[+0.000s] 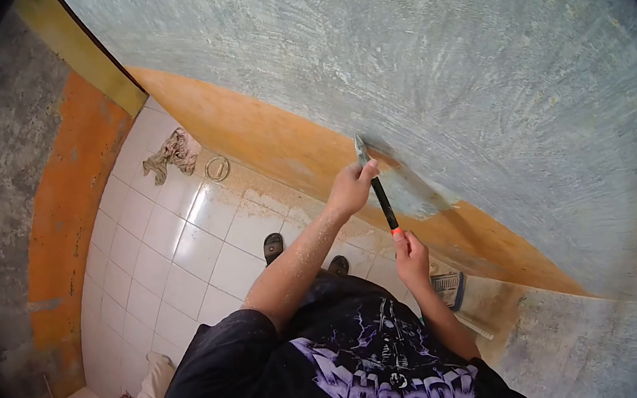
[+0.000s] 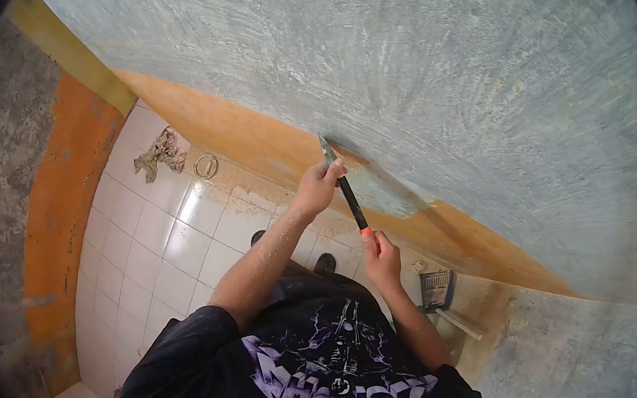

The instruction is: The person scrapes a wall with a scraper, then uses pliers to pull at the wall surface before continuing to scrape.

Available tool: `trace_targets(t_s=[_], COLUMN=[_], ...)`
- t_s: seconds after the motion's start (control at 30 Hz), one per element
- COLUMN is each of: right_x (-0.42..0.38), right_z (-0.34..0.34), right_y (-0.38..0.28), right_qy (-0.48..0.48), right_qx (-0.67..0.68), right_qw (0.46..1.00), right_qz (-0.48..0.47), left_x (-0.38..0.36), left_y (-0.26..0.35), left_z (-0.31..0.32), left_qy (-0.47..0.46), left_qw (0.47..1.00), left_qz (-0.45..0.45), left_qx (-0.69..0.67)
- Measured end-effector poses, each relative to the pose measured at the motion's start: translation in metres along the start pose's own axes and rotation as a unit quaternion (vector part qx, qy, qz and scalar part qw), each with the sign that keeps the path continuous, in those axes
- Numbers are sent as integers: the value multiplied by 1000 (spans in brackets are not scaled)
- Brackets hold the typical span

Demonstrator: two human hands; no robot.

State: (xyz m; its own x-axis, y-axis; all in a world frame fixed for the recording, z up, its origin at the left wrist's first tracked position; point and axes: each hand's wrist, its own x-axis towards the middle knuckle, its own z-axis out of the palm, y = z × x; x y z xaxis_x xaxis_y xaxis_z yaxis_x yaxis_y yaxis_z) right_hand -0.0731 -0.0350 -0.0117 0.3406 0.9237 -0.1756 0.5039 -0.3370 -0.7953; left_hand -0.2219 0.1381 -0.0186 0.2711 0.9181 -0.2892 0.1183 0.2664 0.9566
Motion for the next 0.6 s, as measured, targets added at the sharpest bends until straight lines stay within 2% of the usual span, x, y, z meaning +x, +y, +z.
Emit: trace_targets(t_s=[0.07, 0.17, 0.33, 0.6], right_x=[0, -9, -7, 32], right_z=[13, 23, 29, 74], right_y=[-7, -7, -13, -73], right_qy=[1, 11, 17, -5], right_qx=[8, 34, 42, 5], right_qw=[1000, 999, 998, 1000], right_qz=[6, 27, 43, -15], left_x=[0, 4, 10, 29], left_y=[9, 1, 4, 15], left_z=[-14, -17, -27, -106], left_qy=[-22, -30, -51, 38], left_qw=[1000, 999, 999, 999], left_qz=[-21, 11, -3, 17], left_qx=[1, -10, -4, -30])
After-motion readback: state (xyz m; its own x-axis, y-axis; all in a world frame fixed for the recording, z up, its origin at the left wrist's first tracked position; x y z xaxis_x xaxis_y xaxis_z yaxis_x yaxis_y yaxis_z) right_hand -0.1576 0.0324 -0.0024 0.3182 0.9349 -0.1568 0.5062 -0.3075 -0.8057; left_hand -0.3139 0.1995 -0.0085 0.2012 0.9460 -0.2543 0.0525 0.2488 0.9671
